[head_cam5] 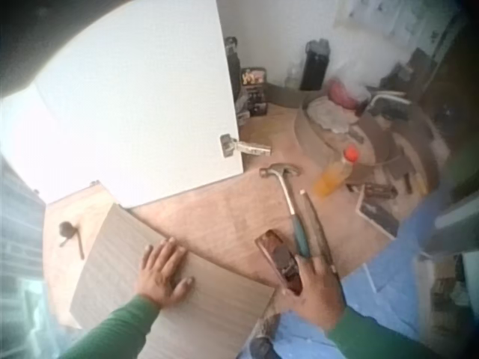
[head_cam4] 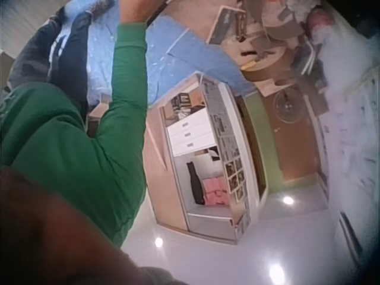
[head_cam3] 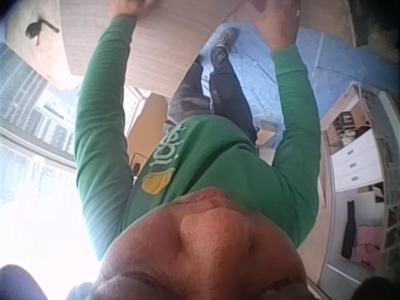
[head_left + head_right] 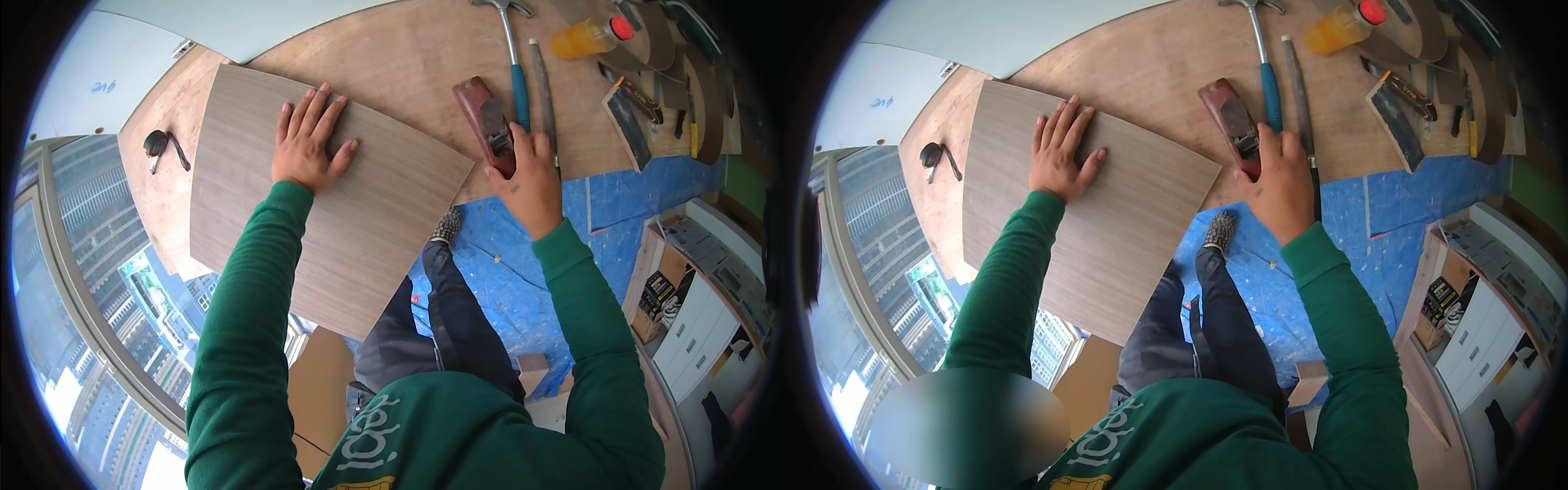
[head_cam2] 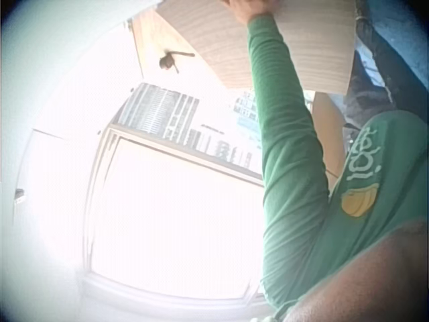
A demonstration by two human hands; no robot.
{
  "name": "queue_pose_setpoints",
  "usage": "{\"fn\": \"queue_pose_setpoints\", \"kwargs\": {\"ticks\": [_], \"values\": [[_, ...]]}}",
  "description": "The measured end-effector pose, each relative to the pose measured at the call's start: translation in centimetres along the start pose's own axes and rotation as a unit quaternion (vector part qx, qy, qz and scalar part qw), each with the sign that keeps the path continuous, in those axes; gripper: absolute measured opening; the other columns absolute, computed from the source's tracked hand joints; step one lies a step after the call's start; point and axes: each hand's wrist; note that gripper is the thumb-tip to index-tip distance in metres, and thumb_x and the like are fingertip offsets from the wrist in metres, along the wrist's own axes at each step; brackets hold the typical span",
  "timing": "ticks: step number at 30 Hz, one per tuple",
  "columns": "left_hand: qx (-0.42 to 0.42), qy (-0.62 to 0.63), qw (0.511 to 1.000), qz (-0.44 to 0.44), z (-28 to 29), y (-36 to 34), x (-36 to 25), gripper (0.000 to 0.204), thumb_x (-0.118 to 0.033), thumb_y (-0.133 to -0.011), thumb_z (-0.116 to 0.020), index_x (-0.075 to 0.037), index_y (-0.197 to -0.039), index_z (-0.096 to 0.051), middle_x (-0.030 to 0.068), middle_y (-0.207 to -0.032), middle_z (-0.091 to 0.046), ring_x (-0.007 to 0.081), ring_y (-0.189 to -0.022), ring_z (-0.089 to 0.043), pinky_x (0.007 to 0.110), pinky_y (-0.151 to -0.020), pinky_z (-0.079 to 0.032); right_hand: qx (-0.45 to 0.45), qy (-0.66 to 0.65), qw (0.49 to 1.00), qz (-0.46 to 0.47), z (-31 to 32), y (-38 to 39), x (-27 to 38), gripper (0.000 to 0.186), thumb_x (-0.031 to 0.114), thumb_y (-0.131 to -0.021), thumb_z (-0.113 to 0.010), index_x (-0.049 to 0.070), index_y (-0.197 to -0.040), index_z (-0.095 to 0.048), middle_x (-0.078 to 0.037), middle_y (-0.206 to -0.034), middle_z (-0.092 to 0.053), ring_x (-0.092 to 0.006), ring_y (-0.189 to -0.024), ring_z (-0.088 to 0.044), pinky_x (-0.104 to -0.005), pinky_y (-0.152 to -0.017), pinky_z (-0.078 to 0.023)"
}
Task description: The person uses a hand plane to smooth the edge of a curved wooden board, then uses a chisel to refine the same edge. The person works on a single board throughout the clip.
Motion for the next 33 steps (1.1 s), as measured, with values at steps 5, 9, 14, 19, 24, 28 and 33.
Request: {"fn": "queue_pose_setpoints", "kwargs": {"ticks": [5,9,14,19,24,28,33], "values": [[0.005,0.010,1.000,0.003,0.2,0.0,-0.1,0.071,-0.053,-0.098,-0.058,-0.025,-0.160,-0.041,0.0015,-0.171,-0.032,0.0236,-0.159,-0.025,0.050,-0.132,-0.013,0.050,0.011,0.998,-0.035,1.1,-0.8,-0.1,0.073,0.010,-0.082,-0.078,0.000,-0.147,-0.049,-0.023,-0.119,-0.057,-0.0439,-0.111,-0.060,-0.0485,-0.098,-0.051],[0.004,-0.009,1.000,0.006,0.0,-0.6,0.1,0.072,-0.052,-0.097,-0.059,-0.026,-0.161,-0.040,0.0014,-0.171,-0.032,0.0233,-0.160,-0.024,0.049,-0.133,-0.012,-0.011,-0.061,0.997,0.040,2.5,-0.4,-0.8,0.063,0.008,-0.084,-0.072,-0.002,-0.143,-0.052,-0.023,-0.119,-0.060,-0.0429,-0.108,-0.060,-0.0489,-0.095,-0.051],[0.001,-0.004,1.000,0.005,-0.1,-0.6,0.2,0.071,-0.052,-0.097,-0.058,-0.027,-0.161,-0.039,0.0016,-0.171,-0.031,0.0229,-0.160,-0.024,0.049,-0.133,-0.010,-0.071,-0.095,0.993,-0.020,5.4,0.9,-4.7,0.061,0.008,-0.089,-0.070,-0.001,-0.146,-0.051,-0.021,-0.127,-0.061,-0.0382,-0.115,-0.060,-0.0447,-0.102,-0.049],[-0.005,-0.009,1.000,-0.007,-0.1,-0.5,0.2,0.071,-0.050,-0.098,-0.058,-0.025,-0.161,-0.040,0.0029,-0.171,-0.032,0.0247,-0.159,-0.025,0.050,-0.132,-0.011,-0.156,-0.045,0.980,-0.116,5.1,0.9,-10.5,0.058,0.012,-0.091,-0.070,0.001,-0.145,-0.052,-0.022,-0.132,-0.060,-0.0392,-0.121,-0.059,-0.0464,-0.104,-0.049],[-0.008,-0.003,1.000,-0.015,-0.3,-0.5,0.3,0.070,-0.047,-0.098,-0.059,-0.021,-0.161,-0.040,0.0054,-0.171,-0.032,0.0284,-0.159,-0.026,0.051,-0.132,-0.012,-0.190,0.023,0.978,-0.087,3.2,-0.2,-15.2,0.058,0.014,-0.092,-0.071,0.002,-0.146,-0.053,-0.023,-0.140,-0.058,-0.0419,-0.127,-0.057,-0.0479,-0.108,-0.048],[-0.014,-0.016,1.000,-0.019,-0.5,-0.6,0.4,0.071,-0.053,-0.099,-0.056,-0.024,-0.162,-0.039,0.0035,-0.172,-0.031,0.0260,-0.160,-0.024,0.050,-0.132,-0.011,-0.200,0.016,0.977,-0.068,2.3,-1.2,-16.3,0.058,0.015,-0.091,-0.072,0.003,-0.145,-0.055,-0.023,-0.139,-0.058,-0.0429,-0.127,-0.056,-0.0490,-0.108,-0.048],[-0.022,-0.020,0.999,-0.029,-0.7,-0.6,0.4,0.070,-0.050,-0.099,-0.056,-0.020,-0.161,-0.040,0.0062,-0.171,-0.032,0.0293,-0.160,-0.024,0.052,-0.131,-0.012,-0.224,0.051,0.972,-0.052,3.3,-2.0,-14.2,0.057,0.020,-0.091,-0.076,0.004,-0.142,-0.057,-0.022,-0.133,-0.059,-0.0421,-0.125,-0.057,-0.0489,-0.107,-0.048]]}}
Point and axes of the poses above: each hand's wrist, its own y-axis away from the middle knuckle, its own z-axis out of the back of the hand, x = y × z
